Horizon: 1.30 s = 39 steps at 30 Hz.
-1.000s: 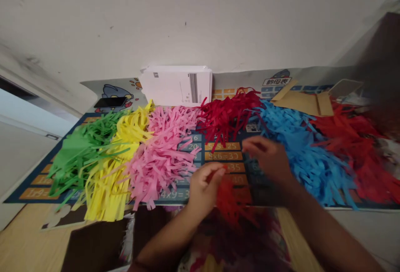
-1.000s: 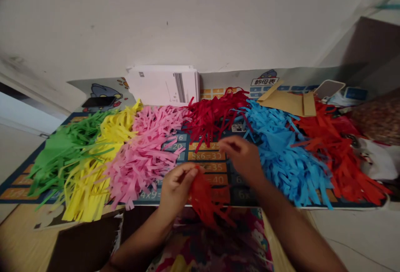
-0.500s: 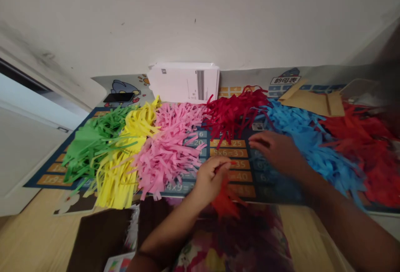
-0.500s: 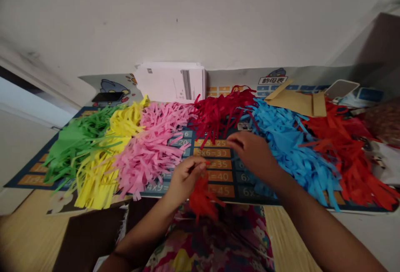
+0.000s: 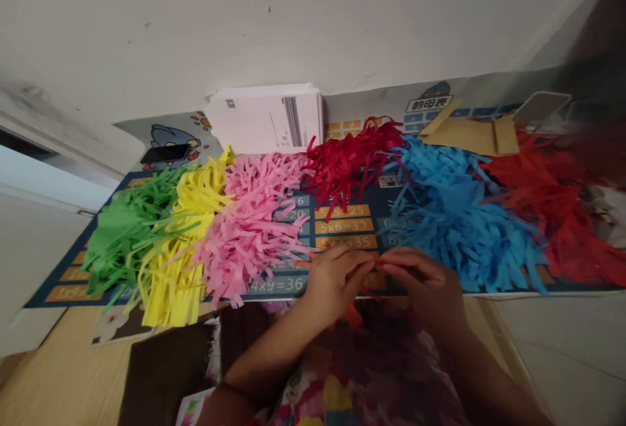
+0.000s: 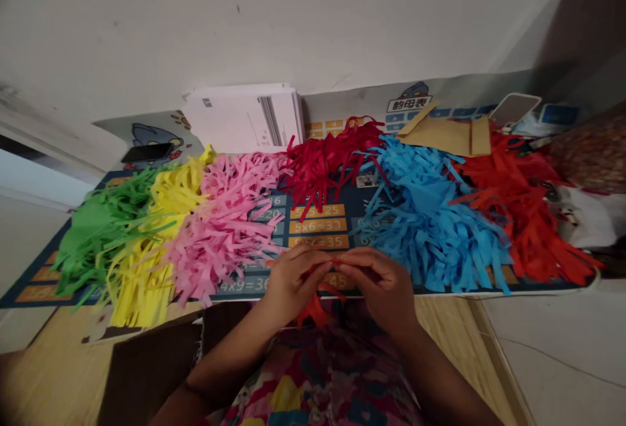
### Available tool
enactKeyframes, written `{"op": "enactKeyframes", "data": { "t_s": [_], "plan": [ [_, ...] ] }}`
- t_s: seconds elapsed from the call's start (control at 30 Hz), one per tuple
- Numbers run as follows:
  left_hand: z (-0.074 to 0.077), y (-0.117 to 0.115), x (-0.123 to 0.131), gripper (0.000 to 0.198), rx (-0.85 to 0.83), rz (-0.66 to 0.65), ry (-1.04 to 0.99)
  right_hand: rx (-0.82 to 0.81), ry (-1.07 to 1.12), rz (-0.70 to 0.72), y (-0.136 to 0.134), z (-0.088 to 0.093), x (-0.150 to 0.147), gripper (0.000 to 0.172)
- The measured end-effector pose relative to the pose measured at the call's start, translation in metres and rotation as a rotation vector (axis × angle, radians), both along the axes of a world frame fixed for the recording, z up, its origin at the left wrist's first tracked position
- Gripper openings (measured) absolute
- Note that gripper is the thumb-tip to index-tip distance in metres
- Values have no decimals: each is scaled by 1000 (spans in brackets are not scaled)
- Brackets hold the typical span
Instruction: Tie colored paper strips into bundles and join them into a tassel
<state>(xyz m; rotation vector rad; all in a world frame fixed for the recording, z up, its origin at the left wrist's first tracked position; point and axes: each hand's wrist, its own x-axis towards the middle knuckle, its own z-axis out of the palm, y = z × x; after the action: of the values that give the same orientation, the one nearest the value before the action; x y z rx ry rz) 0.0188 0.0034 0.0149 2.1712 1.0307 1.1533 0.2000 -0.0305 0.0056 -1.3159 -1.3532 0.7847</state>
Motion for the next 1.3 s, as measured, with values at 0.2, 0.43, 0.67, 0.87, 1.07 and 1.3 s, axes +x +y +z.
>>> {"op": "enactKeyframes", "data": {
  "t_s": [0.2,0.43,0.67,0.87,1.07,1.3],
  "plan": [
    [-3,-1,-1,13,16,-44,59,-123,36,-87,-5,-6,-1,16],
    [1,-2,-5,14,10,-68,85,-98,5,-57,-6,-16,-2,18],
    [5,-4,-6,14,-121,-79,45,-74,-96,-18,-3,-11,-3,15],
    [5,0,-7,12,-116,-114,11,-150,29,32,-3,-6,-2,17],
    [6,-2,-5,13,-83,-98,5,-40,-146,-43,-12,-6,-1,13],
    [7,-11,-4,15,12,-94,-29,-45,-105,-85,-25,-8,-3,19]
  ]
}}
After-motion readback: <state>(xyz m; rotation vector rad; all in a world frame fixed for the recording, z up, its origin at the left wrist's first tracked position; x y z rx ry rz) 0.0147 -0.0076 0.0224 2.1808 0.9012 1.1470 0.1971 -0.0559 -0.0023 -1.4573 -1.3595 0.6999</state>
